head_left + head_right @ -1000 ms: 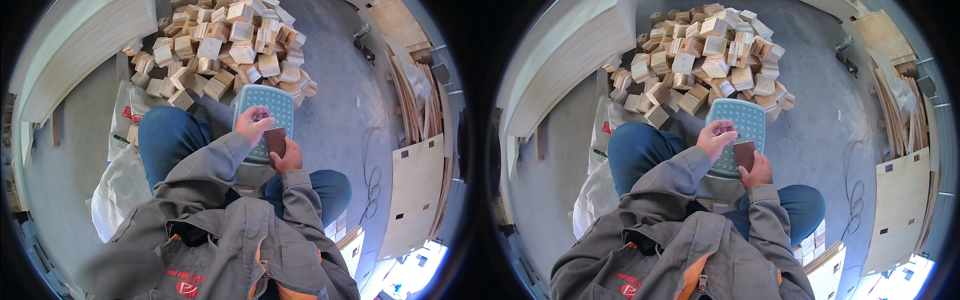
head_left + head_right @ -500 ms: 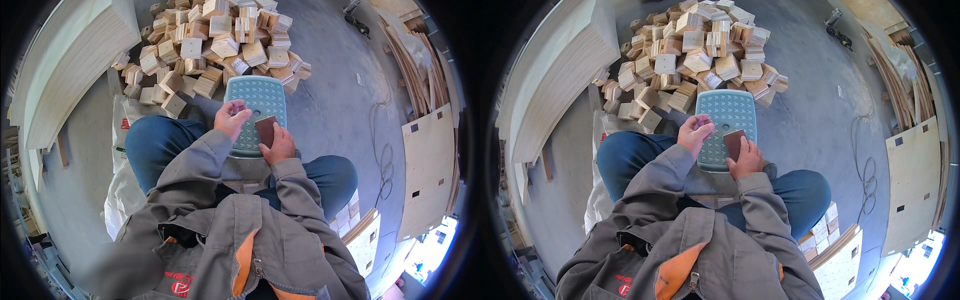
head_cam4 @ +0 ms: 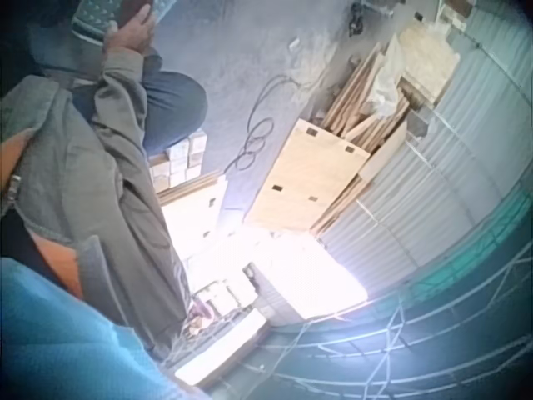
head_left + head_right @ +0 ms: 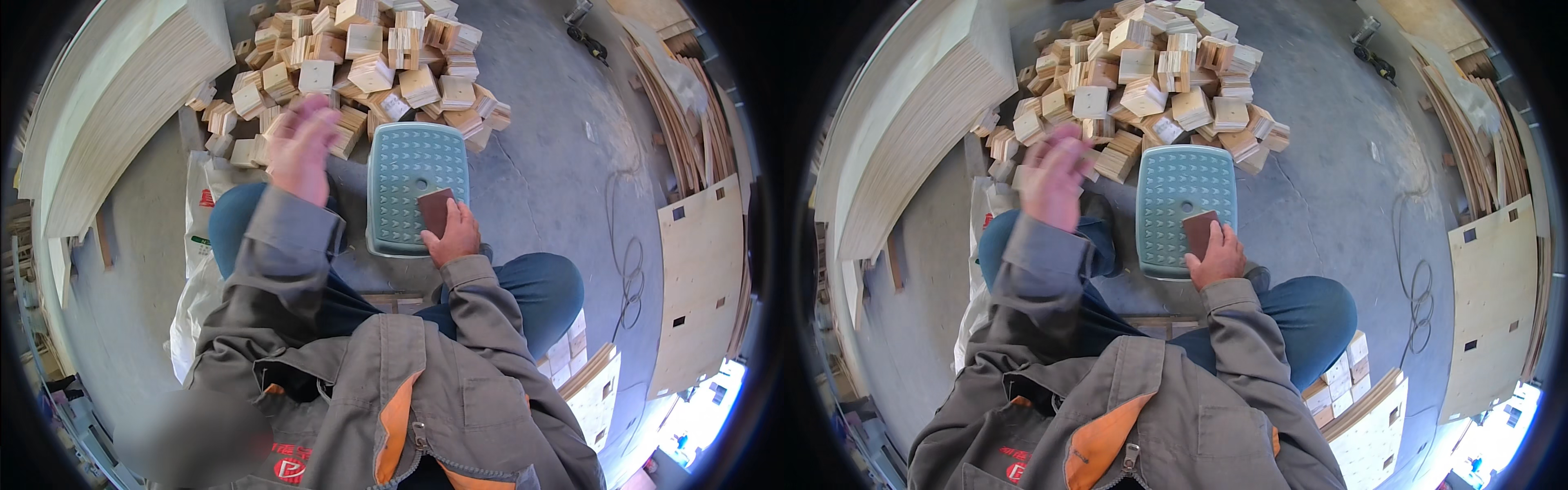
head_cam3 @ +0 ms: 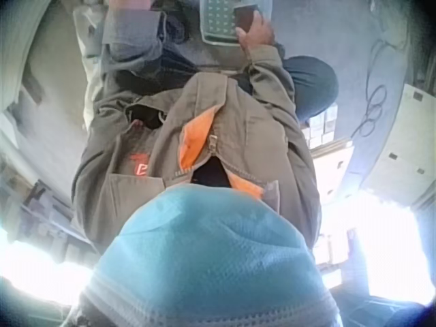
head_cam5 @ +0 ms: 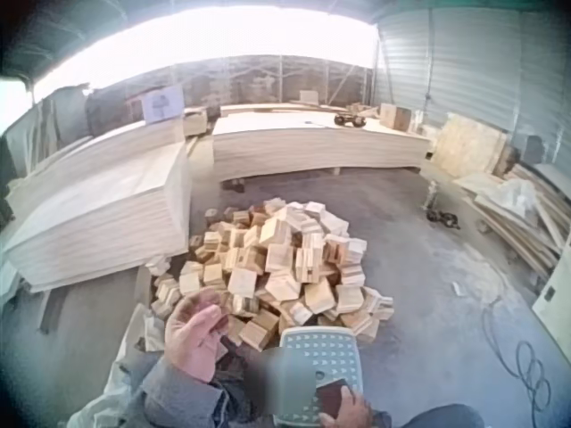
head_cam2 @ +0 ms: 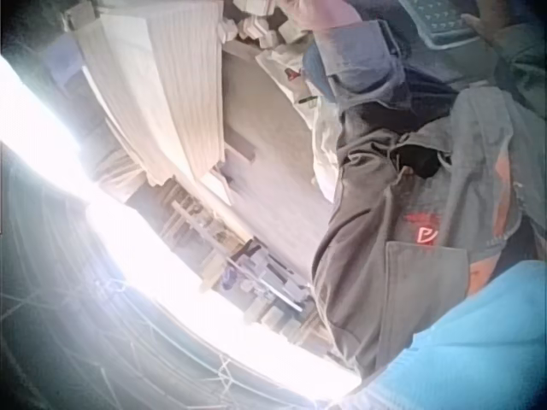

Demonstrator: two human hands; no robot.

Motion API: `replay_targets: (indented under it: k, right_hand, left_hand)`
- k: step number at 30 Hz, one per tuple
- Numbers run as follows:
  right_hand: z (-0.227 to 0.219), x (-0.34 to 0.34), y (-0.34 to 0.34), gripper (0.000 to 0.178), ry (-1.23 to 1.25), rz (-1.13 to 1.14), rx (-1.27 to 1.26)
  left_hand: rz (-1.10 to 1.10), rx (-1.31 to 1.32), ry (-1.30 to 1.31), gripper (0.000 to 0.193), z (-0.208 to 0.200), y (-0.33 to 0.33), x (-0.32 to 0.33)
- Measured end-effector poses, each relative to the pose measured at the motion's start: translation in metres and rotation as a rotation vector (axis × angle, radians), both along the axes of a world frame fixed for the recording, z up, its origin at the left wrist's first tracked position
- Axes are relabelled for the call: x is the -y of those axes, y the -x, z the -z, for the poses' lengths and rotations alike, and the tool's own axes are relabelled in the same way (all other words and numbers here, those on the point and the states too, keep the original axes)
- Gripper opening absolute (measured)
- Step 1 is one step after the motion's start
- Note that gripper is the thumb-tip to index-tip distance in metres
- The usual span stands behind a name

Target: The person sits on the floor and sands small wooden blocks using a sanding block. They repeatedly rub the sanding block over the edges and faces of each piece, then place the finished block into a nearby stack.

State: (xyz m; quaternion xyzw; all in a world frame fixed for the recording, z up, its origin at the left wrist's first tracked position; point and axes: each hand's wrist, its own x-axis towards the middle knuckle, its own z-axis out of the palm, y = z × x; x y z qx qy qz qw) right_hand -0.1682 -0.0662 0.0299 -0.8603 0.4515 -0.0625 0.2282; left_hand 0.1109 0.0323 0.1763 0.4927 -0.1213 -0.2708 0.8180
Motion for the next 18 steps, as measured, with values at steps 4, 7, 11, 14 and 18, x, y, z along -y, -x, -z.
replay_targets:
  k: [4,7,11,14,18]
  right_hand:
    - [0.003,0.001,-0.002,0.092,0.004,-0.024,0.019]
    - [0.017,0.006,0.004,0.089,0.033,-0.046,0.067]
    - [0.022,0.009,0.008,0.09,0.053,-0.098,0.094]
    - [0.017,0.009,0.009,0.091,0.031,-0.095,0.098]
    - [0.014,0.009,0.01,0.09,0.057,-0.12,0.094]
  left_hand:
    - [-0.157,0.237,0.077,0.037,-0.055,-0.068,-0.047]
    - [-0.25,0.338,-0.036,0.037,-0.05,-0.124,-0.086]
    - [-0.363,0.316,-0.364,0.041,0.044,-0.189,-0.159]
    - [-0.42,0.231,-0.666,0.051,0.114,-0.201,-0.216]
    - [-0.327,-0.086,-0.899,0.065,0.213,-0.209,-0.299]
